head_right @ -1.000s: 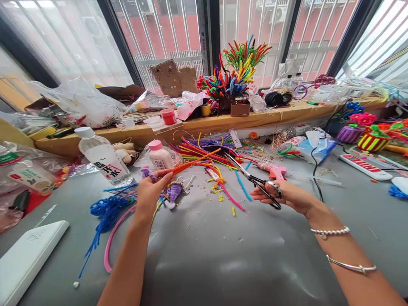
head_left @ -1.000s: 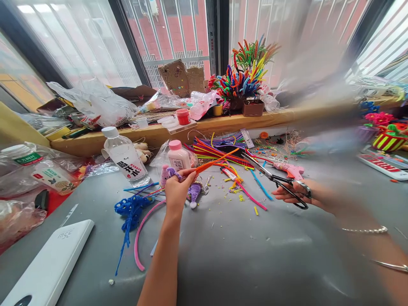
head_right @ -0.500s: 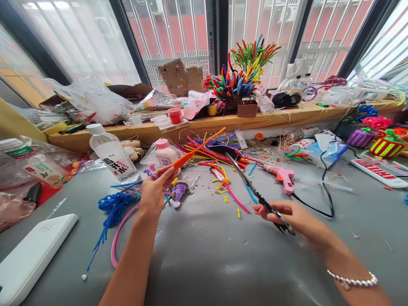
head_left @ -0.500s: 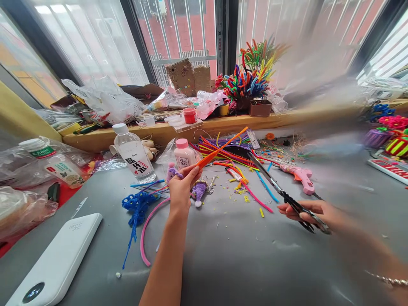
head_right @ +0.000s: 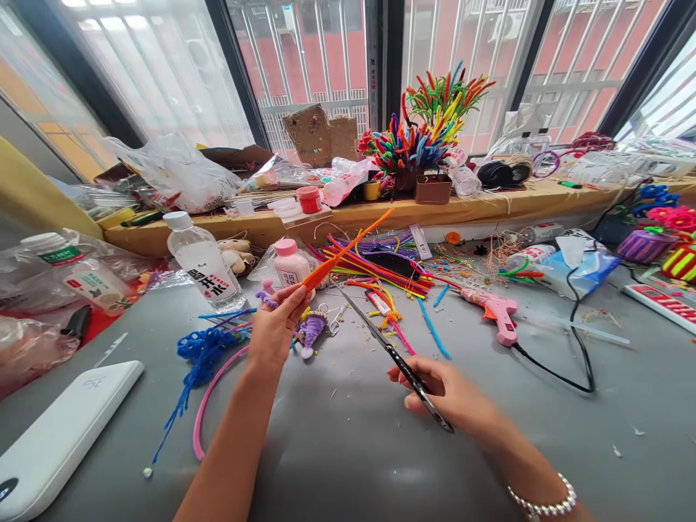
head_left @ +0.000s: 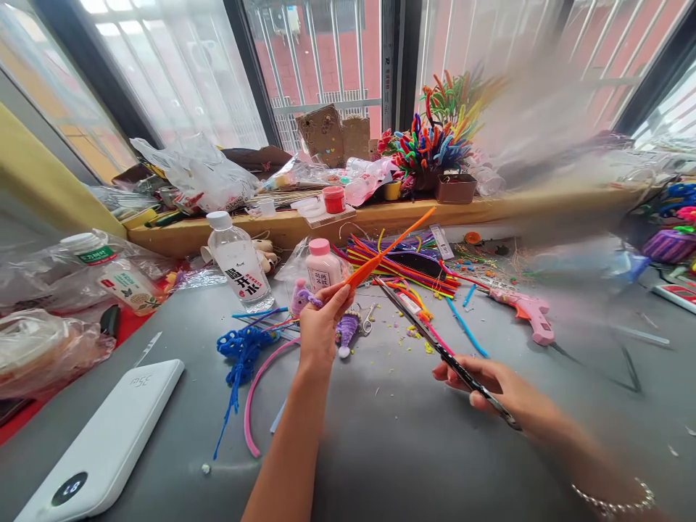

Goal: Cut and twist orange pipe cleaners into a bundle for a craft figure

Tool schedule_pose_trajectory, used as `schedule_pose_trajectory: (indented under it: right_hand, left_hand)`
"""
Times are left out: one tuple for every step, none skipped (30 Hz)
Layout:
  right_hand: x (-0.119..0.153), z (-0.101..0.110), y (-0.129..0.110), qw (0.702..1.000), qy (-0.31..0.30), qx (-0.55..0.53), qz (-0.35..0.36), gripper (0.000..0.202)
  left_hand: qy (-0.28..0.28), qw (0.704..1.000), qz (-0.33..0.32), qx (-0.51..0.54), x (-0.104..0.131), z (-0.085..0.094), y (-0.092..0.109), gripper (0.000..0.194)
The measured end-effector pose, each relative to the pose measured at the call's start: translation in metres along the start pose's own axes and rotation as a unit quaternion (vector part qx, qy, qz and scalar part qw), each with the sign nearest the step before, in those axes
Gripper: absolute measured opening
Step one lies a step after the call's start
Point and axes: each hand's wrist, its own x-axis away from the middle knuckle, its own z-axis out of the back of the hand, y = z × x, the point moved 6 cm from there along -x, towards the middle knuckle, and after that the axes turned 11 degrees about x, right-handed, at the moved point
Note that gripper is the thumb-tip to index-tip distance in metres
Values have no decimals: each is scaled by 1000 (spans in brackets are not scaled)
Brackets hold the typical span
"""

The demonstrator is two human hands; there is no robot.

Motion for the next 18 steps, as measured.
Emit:
schedule_pose_trajectory:
  right_hand:
    - [-4, 0, -2, 1000, -1, 7, -1, 65]
    - [-8, 0, -5, 1000, -5, 12, -1, 65]
    - [-12, 0, -7, 1000, -10, 15, 0, 65]
    - [-15, 0, -9, 1000, -17, 15, 3, 63]
    - [-18, -1, -11, 1000, -23, 13, 8, 61]
    - [-20, -1, -13, 999, -29, 12, 13, 59]
    - [-22, -1, -13, 999, -34, 11, 17, 57]
    - [-23, -2, -14, 999, -37, 10, 19, 55]
    - [-24, -3, -13, 999, -39, 9, 22, 54]
    - [-25, -4, -13, 999, -40, 7, 25, 53]
    - [-25, -5, -13, 999, -41, 4, 31, 54]
    - [-24, -7, -13, 998, -41, -4, 42, 54]
    - [-24, -9, -14, 998, -42, -15, 54, 55]
    - [-24, -10, -14, 997, -42, -27, 66, 56]
    - [-23, -12, -15, 995, -41, -39, 76, 56]
    - [-23, -13, -15, 995, -40, -49, 82, 56]
    - [-22, -15, -14, 994, -38, -55, 85, 56]
    - [-22, -16, -13, 994, -34, -57, 84, 56]
  left_hand:
    - [1, 1000, 3, 2, 0, 0, 0, 20]
    - [3, 1000, 4, 5, 1, 0, -1, 20]
    - [5, 1000, 5, 9, 1, 0, -1, 19]
    - [5, 1000, 7, 13, 1, 1, -2, 18]
    - [4, 1000, 9, 18, 1, 1, -2, 18]
    - [3, 1000, 12, 20, 1, 0, -3, 17]
    - [1, 1000, 15, 22, 2, 0, -4, 16]
    - [0, 1000, 19, 23, 2, -1, -5, 16]
    - [-3, 1000, 22, 22, 3, -2, -5, 15]
    - [-8, 999, 25, 18, 4, -4, -6, 15]
    - [-13, 999, 28, 13, 6, -6, -7, 14]
    - [-21, 999, 30, 6, 7, -8, -9, 14]
    - [-29, 999, 33, -3, 9, -11, -10, 14]
    - [-36, 999, 37, -12, 11, -13, -11, 15]
    - [-42, 998, 40, -21, 12, -15, -13, 15]
    - [-47, 998, 42, -29, 14, -16, -14, 16]
    - [-53, 997, 43, -35, 15, -17, -16, 16]
    - [-60, 996, 43, -42, 16, -18, -17, 17]
